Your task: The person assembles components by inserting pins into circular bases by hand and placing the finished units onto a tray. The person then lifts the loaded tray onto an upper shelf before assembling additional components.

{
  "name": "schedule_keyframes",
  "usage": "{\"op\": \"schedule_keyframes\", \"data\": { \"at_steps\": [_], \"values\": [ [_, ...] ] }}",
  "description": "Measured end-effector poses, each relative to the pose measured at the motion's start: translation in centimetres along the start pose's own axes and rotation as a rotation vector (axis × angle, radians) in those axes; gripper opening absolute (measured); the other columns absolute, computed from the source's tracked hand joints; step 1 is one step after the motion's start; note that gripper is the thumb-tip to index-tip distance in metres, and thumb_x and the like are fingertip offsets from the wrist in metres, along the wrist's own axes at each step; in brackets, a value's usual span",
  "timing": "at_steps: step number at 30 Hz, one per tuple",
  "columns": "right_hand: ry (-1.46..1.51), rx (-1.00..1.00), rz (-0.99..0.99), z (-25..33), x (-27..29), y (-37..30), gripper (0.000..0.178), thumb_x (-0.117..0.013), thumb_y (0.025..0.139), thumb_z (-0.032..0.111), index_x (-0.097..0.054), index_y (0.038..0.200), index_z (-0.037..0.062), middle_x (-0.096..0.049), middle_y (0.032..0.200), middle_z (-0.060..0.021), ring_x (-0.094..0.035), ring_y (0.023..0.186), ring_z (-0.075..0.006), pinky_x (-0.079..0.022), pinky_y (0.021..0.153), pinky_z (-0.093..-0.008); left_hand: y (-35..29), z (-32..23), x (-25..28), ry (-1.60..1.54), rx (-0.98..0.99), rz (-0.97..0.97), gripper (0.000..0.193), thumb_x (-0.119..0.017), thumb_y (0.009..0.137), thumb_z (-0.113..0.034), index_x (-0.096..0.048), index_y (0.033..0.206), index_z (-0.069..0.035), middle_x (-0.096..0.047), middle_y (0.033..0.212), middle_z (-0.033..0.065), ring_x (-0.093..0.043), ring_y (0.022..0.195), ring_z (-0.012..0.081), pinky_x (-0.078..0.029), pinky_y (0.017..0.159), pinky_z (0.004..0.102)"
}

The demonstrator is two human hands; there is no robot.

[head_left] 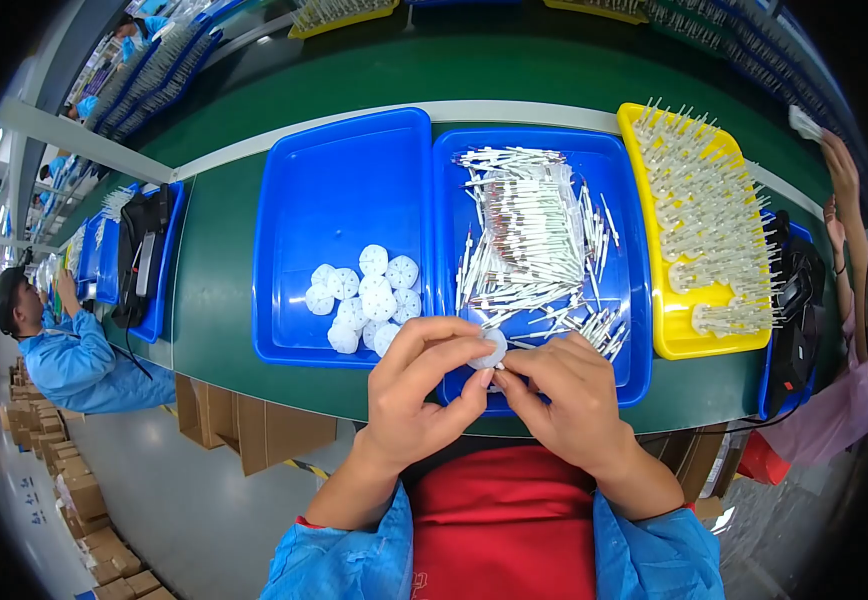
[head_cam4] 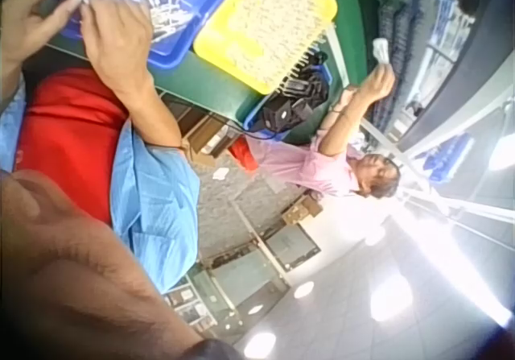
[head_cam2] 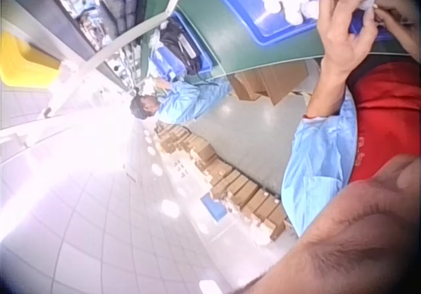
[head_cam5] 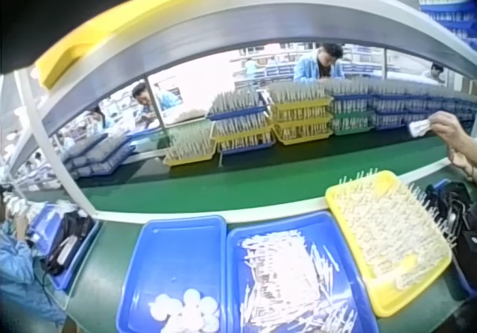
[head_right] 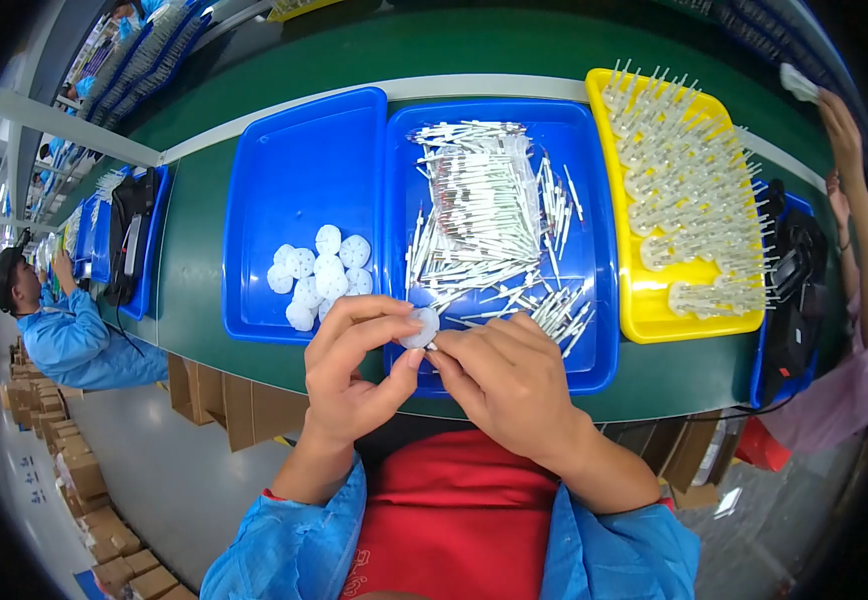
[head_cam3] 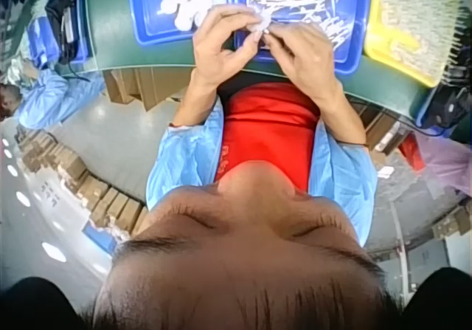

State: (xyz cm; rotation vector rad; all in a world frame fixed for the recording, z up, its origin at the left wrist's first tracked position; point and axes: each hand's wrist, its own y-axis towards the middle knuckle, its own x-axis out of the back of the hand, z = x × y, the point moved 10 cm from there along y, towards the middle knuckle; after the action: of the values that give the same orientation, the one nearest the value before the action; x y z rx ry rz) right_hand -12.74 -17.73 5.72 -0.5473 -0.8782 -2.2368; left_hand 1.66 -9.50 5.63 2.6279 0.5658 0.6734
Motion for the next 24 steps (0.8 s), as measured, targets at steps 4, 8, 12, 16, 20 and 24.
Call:
{"op": "schedule_keyframes", "data": {
  "at_steps": [4, 8, 12, 16, 20, 24],
  "values": [
    [0.001, 0.012, 0.005, 0.3, 0.0, -0.1, 0.021, -0.090, 0.091, 0.007, -0.079, 0.109, 0.0062, -0.078, 0.091, -0.0054, -0.069, 0.073, -0.0234, -0.046, 0.066, -0.0398, 0.2, -0.4, -0.4, 0.034, -0.053, 0.056, 0.032, -0.084, 0.089, 0.006, -0.083, 0.121, 0.003, -0.074, 0.128, 0.0222, -0.080, 0.112, 0.0311, -0.067, 0.094, 0.0387],
    [0.015, 0.015, 0.008, 0.3, 0.0, -0.2, 0.022, -0.090, 0.091, 0.006, -0.078, 0.109, 0.0057, -0.078, 0.092, -0.0062, -0.070, 0.073, -0.0236, -0.047, 0.066, -0.0399, 0.5, -0.4, -0.4, 0.011, -0.029, 0.067, 0.033, -0.084, 0.087, 0.006, -0.083, 0.120, 0.004, -0.074, 0.127, 0.0225, -0.079, 0.111, 0.0311, -0.066, 0.093, 0.0384],
    [0.047, 0.003, 0.005, 0.4, 0.2, -0.2, 0.023, -0.091, 0.090, 0.004, -0.078, 0.110, 0.0050, -0.079, 0.093, -0.0073, -0.071, 0.073, -0.0242, -0.048, 0.065, -0.0394, 0.2, -0.4, 0.0, 0.019, -0.062, 0.027, 0.036, -0.086, 0.087, 0.005, -0.084, 0.123, 0.000, -0.072, 0.131, 0.0188, -0.080, 0.105, 0.0266, -0.066, 0.089, 0.0345],
    [0.072, 0.000, 0.002, 0.3, 0.1, -0.3, 0.024, -0.091, 0.090, 0.004, -0.078, 0.110, 0.0047, -0.080, 0.093, -0.0079, -0.072, 0.072, -0.0244, -0.049, 0.064, -0.0384, 0.1, -0.6, 0.4, 0.036, -0.096, 0.002, 0.037, -0.089, 0.085, 0.005, -0.084, 0.121, 0.000, -0.075, 0.126, 0.0182, -0.080, 0.104, 0.0256, -0.066, 0.087, 0.0334],
    [0.066, -0.003, 0.007, 0.3, 0.2, -0.3, 0.025, -0.092, 0.090, 0.005, -0.078, 0.110, 0.0044, -0.080, 0.092, -0.0085, -0.073, 0.073, -0.0244, -0.049, 0.064, -0.0382, -0.2, -0.3, 0.6, 0.022, -0.095, -0.028, 0.035, -0.091, 0.084, 0.005, -0.084, 0.118, 0.000, -0.076, 0.124, 0.0179, -0.080, 0.102, 0.0250, -0.066, 0.085, 0.0327],
    [0.081, -0.004, 0.002, 0.3, 0.1, -0.3, 0.025, -0.092, 0.090, 0.005, -0.078, 0.111, 0.0042, -0.080, 0.092, -0.0089, -0.073, 0.073, -0.0246, -0.050, 0.064, -0.0384, -0.6, -0.4, 0.8, 0.012, -0.107, -0.034, 0.031, -0.092, 0.083, 0.005, -0.084, 0.113, 0.000, -0.076, 0.124, 0.0186, -0.080, 0.101, 0.0249, -0.066, 0.083, 0.0325]
  ]
}}
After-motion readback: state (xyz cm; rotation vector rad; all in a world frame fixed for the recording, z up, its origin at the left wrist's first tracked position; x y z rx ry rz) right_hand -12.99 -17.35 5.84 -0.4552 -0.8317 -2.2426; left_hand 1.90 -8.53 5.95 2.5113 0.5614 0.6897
